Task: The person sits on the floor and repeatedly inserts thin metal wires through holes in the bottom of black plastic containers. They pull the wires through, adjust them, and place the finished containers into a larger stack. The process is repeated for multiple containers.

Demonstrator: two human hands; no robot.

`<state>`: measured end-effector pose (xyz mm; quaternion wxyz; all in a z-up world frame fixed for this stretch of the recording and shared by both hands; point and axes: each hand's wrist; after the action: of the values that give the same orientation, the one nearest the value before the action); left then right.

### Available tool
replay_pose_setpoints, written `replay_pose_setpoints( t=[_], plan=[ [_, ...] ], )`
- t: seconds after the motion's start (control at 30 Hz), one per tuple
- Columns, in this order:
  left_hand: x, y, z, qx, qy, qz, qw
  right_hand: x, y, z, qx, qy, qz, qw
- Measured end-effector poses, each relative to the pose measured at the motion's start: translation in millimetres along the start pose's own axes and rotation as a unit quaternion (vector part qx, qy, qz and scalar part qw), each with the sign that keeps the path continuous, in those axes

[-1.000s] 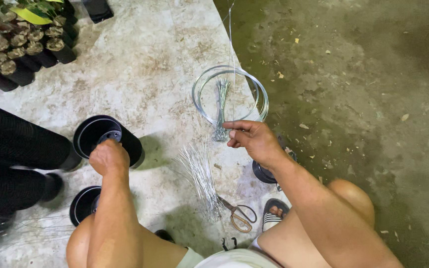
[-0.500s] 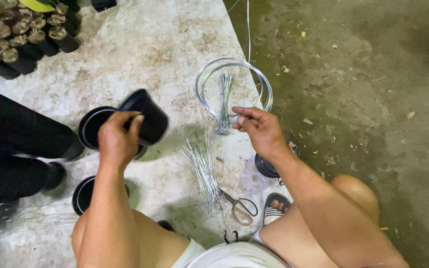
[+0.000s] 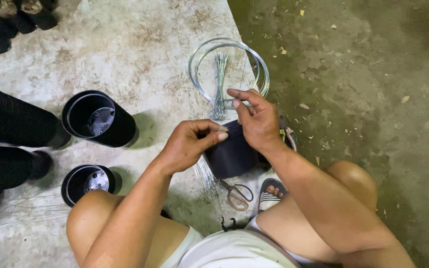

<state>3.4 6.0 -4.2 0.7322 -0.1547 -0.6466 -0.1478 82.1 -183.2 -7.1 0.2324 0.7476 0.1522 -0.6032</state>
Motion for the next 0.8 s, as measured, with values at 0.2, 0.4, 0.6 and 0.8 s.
replay_pose_setpoints(
  t=[0.2, 0.4, 0.6, 0.8],
  plan=[
    [10, 18, 9, -0.048, -0.019, -0.044, 0.998, 2, 14, -15, 0.035, -0.061, -0.054, 0.996],
    [11, 33, 15, -0.098, -0.006, -0.102, 0.990, 9, 25, -18, 0.032, -0.061, -0.094, 0.993],
    [2, 29, 10, -0.086, -0.028, -0.048, 0.995, 11, 31, -19, 0.034, -0.035, -0.054, 0.997],
    [-17, 15, -9, 0.050, -0.012, 0.036, 0.998, -15, 16, 2, 0.038, 0.019, 0.163, 0.986]
  ],
)
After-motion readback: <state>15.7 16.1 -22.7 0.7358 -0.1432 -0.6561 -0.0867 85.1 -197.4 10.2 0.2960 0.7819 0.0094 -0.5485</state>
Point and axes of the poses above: each hand's wrist, its own z-axis away from the middle knuckle, its own y-axis out of the back of the hand, x = y × z, and after that the axes turned 15 degrees about -x, right-handed
